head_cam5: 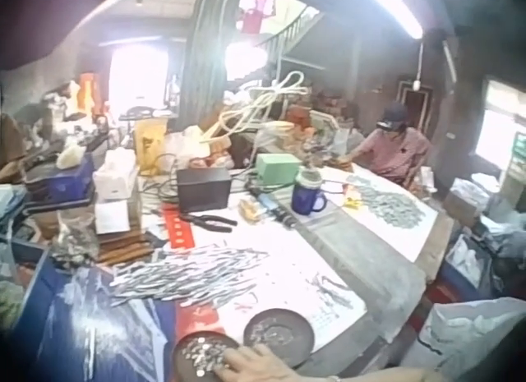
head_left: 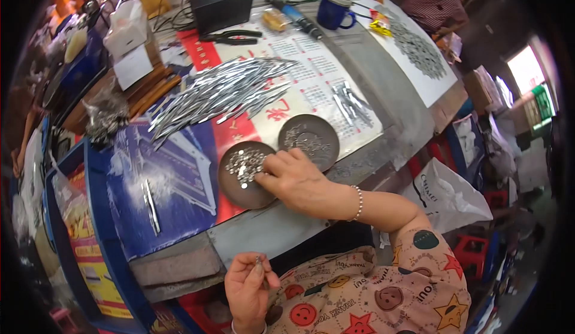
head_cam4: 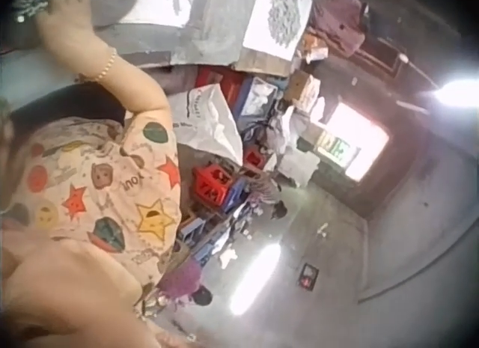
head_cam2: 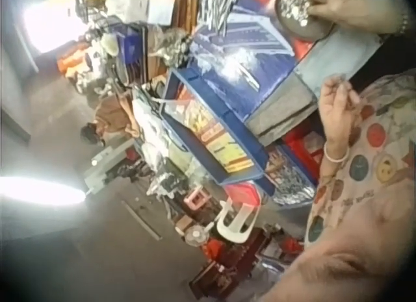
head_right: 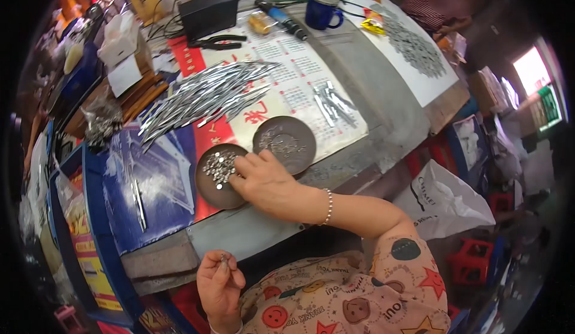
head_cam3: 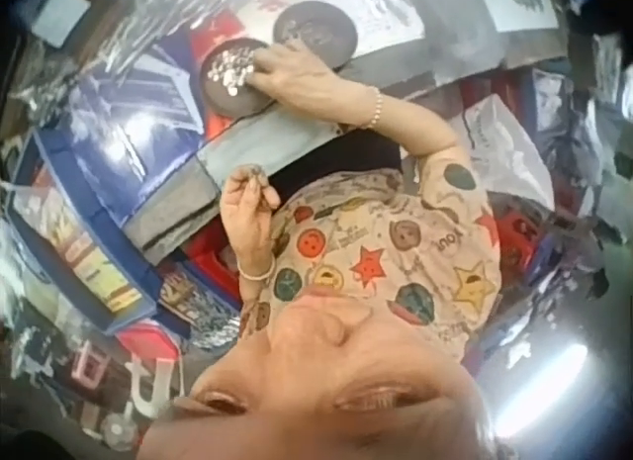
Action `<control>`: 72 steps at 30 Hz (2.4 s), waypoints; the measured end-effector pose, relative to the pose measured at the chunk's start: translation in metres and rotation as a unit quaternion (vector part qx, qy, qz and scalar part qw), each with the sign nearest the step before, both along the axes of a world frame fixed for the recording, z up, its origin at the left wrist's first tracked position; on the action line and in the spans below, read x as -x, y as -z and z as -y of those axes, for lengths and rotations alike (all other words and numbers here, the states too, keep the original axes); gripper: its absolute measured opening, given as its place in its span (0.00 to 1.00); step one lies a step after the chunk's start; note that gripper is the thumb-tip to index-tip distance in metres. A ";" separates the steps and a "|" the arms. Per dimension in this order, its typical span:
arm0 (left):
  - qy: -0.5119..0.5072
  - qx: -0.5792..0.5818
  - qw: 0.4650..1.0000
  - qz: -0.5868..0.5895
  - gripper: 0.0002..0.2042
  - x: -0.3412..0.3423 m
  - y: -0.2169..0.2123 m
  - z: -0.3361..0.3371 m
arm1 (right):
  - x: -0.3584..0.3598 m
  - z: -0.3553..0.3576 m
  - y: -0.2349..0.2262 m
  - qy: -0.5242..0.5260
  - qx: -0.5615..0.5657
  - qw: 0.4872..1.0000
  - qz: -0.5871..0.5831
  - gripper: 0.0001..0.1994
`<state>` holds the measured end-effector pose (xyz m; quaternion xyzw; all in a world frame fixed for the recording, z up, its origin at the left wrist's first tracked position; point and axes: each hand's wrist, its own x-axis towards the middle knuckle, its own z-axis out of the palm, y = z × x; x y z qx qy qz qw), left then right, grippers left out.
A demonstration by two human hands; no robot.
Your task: The user is using pliers and manual dexterity to assemble small metal components on a workbench.
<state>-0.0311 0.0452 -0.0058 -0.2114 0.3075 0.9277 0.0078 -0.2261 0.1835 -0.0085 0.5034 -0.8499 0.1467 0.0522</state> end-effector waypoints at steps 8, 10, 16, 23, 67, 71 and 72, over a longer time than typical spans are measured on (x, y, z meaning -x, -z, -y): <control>0.017 0.030 0.999 0.004 0.06 0.012 -0.001 -0.004 | -0.012 -0.015 -0.008 -0.030 0.008 0.999 0.032 0.12; 0.018 0.030 0.999 0.002 0.06 0.014 -0.001 -0.007 | -0.010 -0.017 -0.008 -0.052 0.014 0.999 0.006 0.10; 0.022 0.023 0.999 -0.008 0.06 0.015 0.001 -0.014 | -0.007 -0.019 -0.010 -0.088 -0.004 0.996 -0.026 0.08; -0.042 0.041 0.998 -0.015 0.05 0.016 0.003 -0.018 | -0.028 -0.027 -0.026 -0.082 0.217 0.949 0.216 0.04; -0.055 -0.026 0.985 -0.164 0.11 0.021 0.009 -0.031 | -0.084 -0.004 -0.008 -0.023 0.415 0.857 0.305 0.10; -0.056 0.009 0.982 -0.181 0.11 0.023 0.011 -0.029 | -0.082 -0.002 -0.009 -0.024 0.428 0.830 0.357 0.10; -0.058 0.031 0.980 -0.190 0.11 0.022 0.012 -0.030 | -0.081 -0.003 -0.010 -0.024 0.428 0.830 0.357 0.10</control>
